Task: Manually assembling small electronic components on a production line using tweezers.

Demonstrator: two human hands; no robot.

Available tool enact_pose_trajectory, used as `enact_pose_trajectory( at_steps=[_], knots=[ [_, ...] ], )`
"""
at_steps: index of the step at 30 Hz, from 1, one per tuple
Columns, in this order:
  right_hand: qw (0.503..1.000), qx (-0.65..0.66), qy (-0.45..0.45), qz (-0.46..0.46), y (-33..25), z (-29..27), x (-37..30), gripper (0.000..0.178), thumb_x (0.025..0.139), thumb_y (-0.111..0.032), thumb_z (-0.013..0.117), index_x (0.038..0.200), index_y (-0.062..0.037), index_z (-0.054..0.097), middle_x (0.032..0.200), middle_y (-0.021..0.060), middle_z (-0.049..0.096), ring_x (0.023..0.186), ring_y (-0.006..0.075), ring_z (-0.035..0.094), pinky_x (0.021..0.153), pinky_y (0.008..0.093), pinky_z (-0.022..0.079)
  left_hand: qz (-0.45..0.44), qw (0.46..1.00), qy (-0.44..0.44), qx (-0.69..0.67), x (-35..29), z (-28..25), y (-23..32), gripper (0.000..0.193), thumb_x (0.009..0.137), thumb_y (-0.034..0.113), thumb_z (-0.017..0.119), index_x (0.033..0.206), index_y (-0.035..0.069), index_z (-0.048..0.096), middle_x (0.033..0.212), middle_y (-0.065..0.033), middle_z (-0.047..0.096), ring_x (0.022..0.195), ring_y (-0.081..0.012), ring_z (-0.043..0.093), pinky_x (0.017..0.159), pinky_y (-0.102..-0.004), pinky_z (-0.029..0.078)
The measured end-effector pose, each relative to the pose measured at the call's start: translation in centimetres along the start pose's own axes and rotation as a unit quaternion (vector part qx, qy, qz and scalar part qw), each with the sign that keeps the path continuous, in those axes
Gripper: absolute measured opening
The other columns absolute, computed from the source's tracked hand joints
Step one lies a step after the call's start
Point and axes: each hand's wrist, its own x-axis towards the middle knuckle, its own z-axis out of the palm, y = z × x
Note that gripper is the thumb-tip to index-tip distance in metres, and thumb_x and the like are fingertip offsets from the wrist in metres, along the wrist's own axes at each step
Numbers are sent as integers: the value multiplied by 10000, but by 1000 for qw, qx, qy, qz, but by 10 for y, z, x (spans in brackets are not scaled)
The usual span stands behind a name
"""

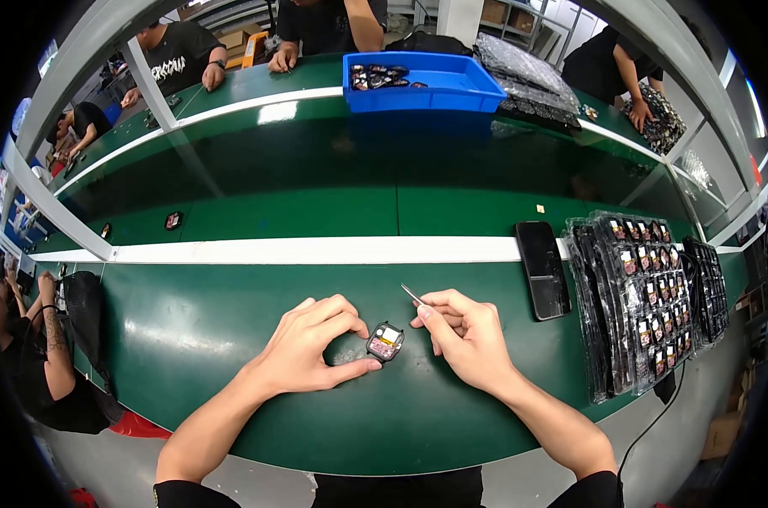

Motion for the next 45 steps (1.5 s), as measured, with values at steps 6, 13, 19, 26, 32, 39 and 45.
enact_pose_trajectory(
  at_steps=[6, 13, 19, 26, 32, 39, 45],
  knots=[
    [998, -13, -21, -51, -4, 0, 2, 140, 1105, -45, 718, 1205, 51, 738, 828, 70, 785, 663, 68, 682, 569, 264, 520, -5, 1000, -24, -9, 2, -6, 4, 415, 793, 263, 994, 1098, 94, 770, 1126, -57, 697, 938, -228, 668, 823, -369, 499],
    [999, 2, -47, -18, -8, 0, 0, 174, 1113, -63, 719, 1248, 39, 757, 941, 112, 842, 801, 123, 793, 645, 277, 598, 16, 1000, -23, 9, 9, -1, 3, 659, 863, 307, 941, 1447, 131, 694, 1225, -45, 703, 1004, -256, 694, 827, -380, 492],
    [998, 32, -62, -10, -7, 5, -6, 213, 1134, -91, 702, 1304, 32, 739, 1038, 137, 857, 944, 153, 830, 681, 287, 630, -11, 999, -39, 4, 3, 0, 2, 627, 874, 344, 951, 1423, 131, 735, 1139, -33, 681, 923, -242, 652, 819, -387, 478],
    [998, 27, -63, 2, -9, 4, -5, 214, 1123, -101, 722, 1293, 23, 760, 1029, 114, 859, 934, 148, 831, 665, 275, 626, -23, 998, -52, -2, 4, 2, -3, 628, 815, 350, 997, 1366, 133, 788, 1055, -27, 684, 902, -213, 653, 817, -362, 453],
    [998, 15, -55, -11, -11, 5, -5, 207, 1104, -68, 732, 1282, 22, 789, 1004, 108, 853, 905, 138, 826, 655, 259, 617, -28, 998, -38, 28, 3, -1, 5, 536, 829, 365, 994, 1244, 111, 769, 1023, -15, 705, 913, -230, 665, 845, -365, 492],
    [998, -32, -10, -48, -9, -1, -4, 104, 1028, -31, 818, 1110, 23, 853, 823, 15, 744, 657, 22, 584, 548, 233, 420, 13, 1000, 5, -22, 0, -1, 0, 533, 793, 321, 1027, 1212, 96, 786, 1048, -17, 767, 877, -201, 666, 840, -335, 469],
    [995, -71, -39, -62, -11, 0, -6, 68, 965, 15, 818, 1023, 29, 853, 738, 32, 718, 612, 30, 567, 529, 244, 400, -29, 998, 12, -49, -2, 0, 0, 487, 776, 272, 1036, 1177, 78, 837, 940, -12, 729, 772, -168, 589, 819, -326, 426]
  ],
)
